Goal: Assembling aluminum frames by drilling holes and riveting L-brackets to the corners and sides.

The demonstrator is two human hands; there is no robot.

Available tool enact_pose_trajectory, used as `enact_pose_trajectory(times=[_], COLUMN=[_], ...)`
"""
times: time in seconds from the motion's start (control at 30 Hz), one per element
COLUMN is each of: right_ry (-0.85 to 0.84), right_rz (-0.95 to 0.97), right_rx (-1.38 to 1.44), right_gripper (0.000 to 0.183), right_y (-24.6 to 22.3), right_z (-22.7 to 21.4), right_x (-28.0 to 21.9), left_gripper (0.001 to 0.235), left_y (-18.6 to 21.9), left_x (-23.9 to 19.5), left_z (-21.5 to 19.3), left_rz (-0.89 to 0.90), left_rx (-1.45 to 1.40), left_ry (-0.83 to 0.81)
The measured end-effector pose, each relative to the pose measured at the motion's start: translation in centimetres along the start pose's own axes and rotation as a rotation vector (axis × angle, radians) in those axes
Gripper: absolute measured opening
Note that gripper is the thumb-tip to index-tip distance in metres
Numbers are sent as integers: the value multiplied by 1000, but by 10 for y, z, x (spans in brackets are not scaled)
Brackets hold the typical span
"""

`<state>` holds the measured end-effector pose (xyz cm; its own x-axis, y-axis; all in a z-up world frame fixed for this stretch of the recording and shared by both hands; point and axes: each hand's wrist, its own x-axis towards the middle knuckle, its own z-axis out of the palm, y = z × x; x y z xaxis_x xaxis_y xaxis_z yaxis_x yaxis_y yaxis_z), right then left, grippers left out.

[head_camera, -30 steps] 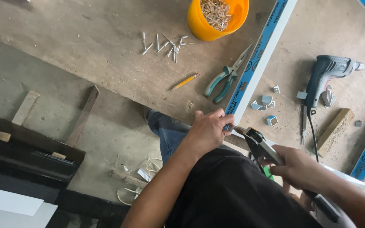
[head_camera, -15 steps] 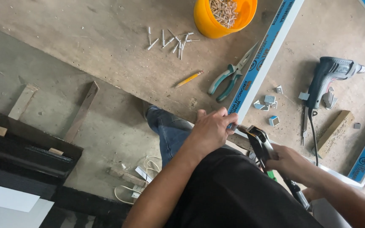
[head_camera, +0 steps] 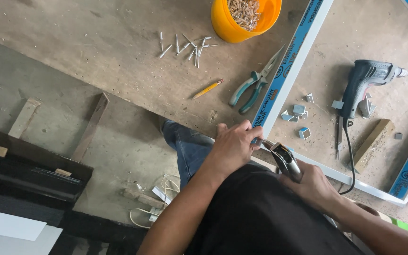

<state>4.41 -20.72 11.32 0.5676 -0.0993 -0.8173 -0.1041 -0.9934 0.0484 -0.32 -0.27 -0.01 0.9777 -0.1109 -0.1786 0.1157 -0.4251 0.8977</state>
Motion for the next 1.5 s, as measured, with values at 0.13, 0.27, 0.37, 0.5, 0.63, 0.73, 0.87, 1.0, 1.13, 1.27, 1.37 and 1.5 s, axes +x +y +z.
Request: enact_pose_trajectory(times=[0.13,0.27,0.37,0.5,0.63,0.73,0.87,1.0,1.13,1.27,1.37,1.5], right_ry=[57,62,66,64,39,20,1,-8,-13,-18,-22,-23], right_rz=[-47,-17,0,-7,3,-7,-9,-15,-26,-40,-54,-46], right_rx=[7,18,42,67,76,64,48,28,37,38,34,61], right_gripper=[33,31,27,31,27,28,27,27,27,29,30,29], right_y=[12,13,6,14,0,-14,-22,-13,-1,3,2,-7], right_z=[5,3,0,10,0,-9,-15,-14,-8,-6,-7,-11], right_x=[14,20,15,27,11,2,-3,4,17,23,24,12], left_gripper=[13,13,14,16,21,38,33,31,26,16,14,11], left_y=[-1,0,-2,-6,-9,-14,-11,-8,-11,-15,-15,-13], left_x=[0,0,0,-1,-2,4,5,3,4,3,5,3], left_z=[-3,-6,-1,7,8,4,-1,-4,3,10,9,8], left_rz=[-13,-24,-15,-12,5,13,-24,-33,-38,9,27,35], left_rx=[-78,-67,-61,-51,-46,-89,-70,-75,-91,-60,-44,-57], left_ry=[-32,-32,-27,-20,-31,-63,-117,-140,-92,-45,-30,-7])
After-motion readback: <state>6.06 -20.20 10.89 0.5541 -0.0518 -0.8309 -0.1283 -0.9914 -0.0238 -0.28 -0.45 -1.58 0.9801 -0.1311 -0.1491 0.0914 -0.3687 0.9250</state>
